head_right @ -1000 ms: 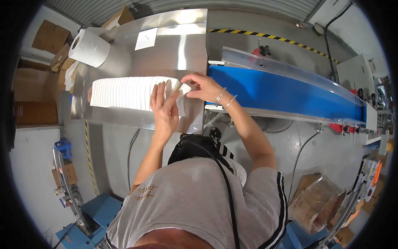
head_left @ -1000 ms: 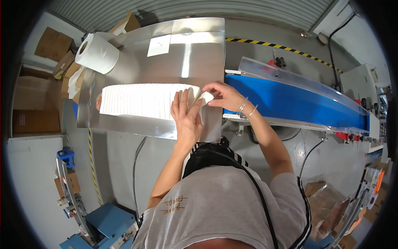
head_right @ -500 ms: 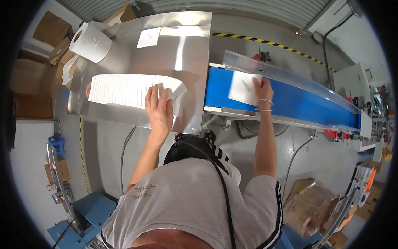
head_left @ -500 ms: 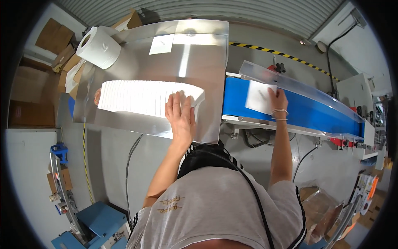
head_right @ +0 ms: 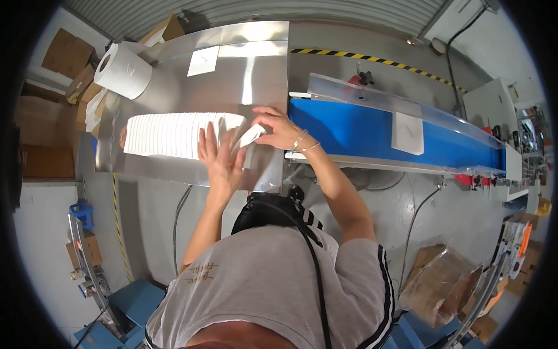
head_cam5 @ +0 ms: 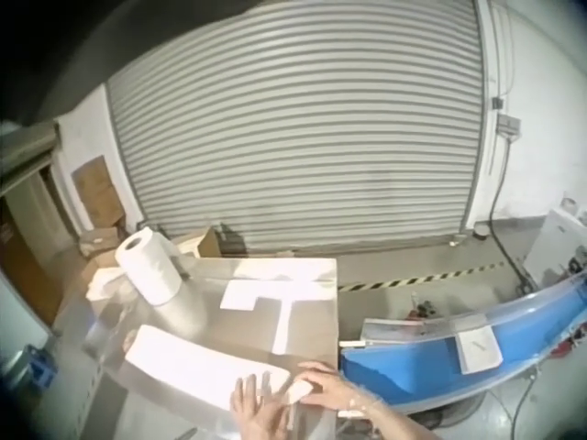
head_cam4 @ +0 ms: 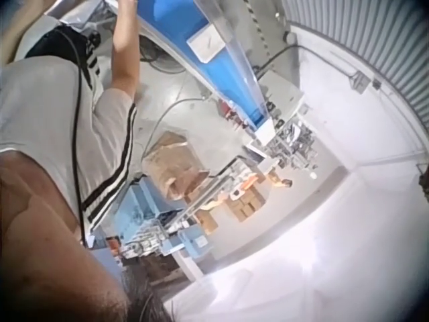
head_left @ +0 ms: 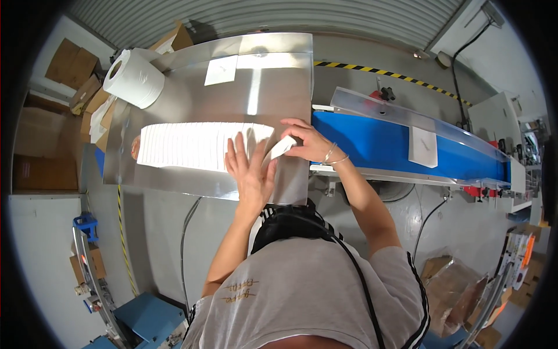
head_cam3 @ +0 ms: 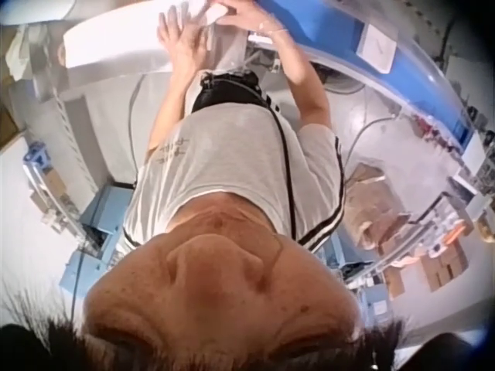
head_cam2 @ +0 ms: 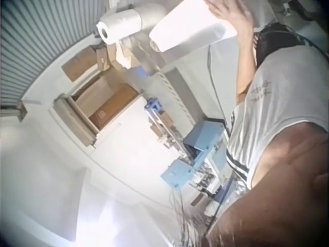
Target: Organizing and aligning paper product components on a machine conveyor and workbench.
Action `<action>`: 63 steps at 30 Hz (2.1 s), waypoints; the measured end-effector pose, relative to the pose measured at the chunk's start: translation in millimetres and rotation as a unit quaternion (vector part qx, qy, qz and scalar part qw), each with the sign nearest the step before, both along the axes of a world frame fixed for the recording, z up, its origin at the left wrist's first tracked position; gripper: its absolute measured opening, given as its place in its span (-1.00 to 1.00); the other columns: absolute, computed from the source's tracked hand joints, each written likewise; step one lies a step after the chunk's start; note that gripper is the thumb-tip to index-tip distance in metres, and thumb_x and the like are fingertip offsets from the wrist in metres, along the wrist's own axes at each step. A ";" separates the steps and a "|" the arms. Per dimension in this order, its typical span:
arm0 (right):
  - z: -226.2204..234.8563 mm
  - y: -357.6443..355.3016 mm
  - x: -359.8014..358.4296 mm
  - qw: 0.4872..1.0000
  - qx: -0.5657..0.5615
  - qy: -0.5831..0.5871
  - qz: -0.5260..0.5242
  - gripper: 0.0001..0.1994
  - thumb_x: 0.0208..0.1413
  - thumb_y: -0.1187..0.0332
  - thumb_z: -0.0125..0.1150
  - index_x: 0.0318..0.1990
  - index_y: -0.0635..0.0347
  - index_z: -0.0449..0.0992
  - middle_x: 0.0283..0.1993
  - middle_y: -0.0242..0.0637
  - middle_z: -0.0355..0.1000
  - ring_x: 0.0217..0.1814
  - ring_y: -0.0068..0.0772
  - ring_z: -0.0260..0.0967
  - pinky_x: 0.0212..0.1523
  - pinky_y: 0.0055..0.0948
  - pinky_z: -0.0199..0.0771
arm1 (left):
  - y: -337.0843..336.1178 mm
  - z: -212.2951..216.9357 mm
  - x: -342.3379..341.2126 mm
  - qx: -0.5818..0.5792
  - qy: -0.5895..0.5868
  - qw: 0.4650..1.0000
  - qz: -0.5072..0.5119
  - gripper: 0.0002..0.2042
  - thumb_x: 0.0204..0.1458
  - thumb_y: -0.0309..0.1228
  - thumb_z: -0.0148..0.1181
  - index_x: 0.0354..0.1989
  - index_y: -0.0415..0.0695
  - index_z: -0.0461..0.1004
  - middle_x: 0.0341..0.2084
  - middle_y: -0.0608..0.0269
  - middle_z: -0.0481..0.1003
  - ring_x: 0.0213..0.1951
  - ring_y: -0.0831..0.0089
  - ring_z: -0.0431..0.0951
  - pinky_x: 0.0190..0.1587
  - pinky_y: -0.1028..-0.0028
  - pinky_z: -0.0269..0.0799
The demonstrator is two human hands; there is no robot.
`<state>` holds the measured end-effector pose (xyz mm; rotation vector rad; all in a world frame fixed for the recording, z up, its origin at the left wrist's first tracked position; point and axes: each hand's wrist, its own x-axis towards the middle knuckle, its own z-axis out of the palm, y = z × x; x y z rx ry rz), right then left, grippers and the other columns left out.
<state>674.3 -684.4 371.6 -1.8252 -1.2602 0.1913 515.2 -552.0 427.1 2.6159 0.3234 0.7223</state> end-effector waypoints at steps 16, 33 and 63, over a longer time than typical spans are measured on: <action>-5.0 -95.3 23.1 0.932 -0.060 -0.129 -0.334 -0.50 -0.14 0.34 0.37 0.02 0.17 0.39 0.03 -0.14 0.34 0.06 -0.14 0.30 0.01 -0.29 0.37 | 15.9 -20.0 -2.1 0.010 -0.053 0.999 0.009 -0.71 -0.08 -0.59 0.20 -0.13 -0.11 0.54 0.16 0.02 0.26 0.22 -0.06 0.16 0.24 -0.04 -0.04; -65.6 -134.6 47.3 0.850 -0.097 0.149 -0.496 -0.50 0.02 -0.06 0.22 -0.21 0.28 0.44 -0.51 -0.08 0.46 -0.47 -0.06 0.43 -0.38 -0.16 0.43 | 30.0 -16.7 -4.7 -0.001 -0.032 0.999 0.007 -0.65 -0.05 -0.58 0.19 -0.02 -0.16 0.47 0.17 -0.10 0.22 0.22 -0.13 0.13 0.24 -0.05 -0.04; -17.4 -108.0 21.6 0.792 -0.236 -0.155 -0.542 -0.45 -0.12 0.14 0.35 0.03 0.18 0.40 -0.01 -0.08 0.40 0.02 -0.04 0.33 0.04 -0.26 0.33 | 44.0 -18.1 -7.8 0.014 -0.037 0.999 0.022 -0.70 -0.10 -0.58 0.19 -0.13 -0.09 0.53 0.19 0.02 0.23 0.26 -0.05 0.10 0.25 -0.02 -0.07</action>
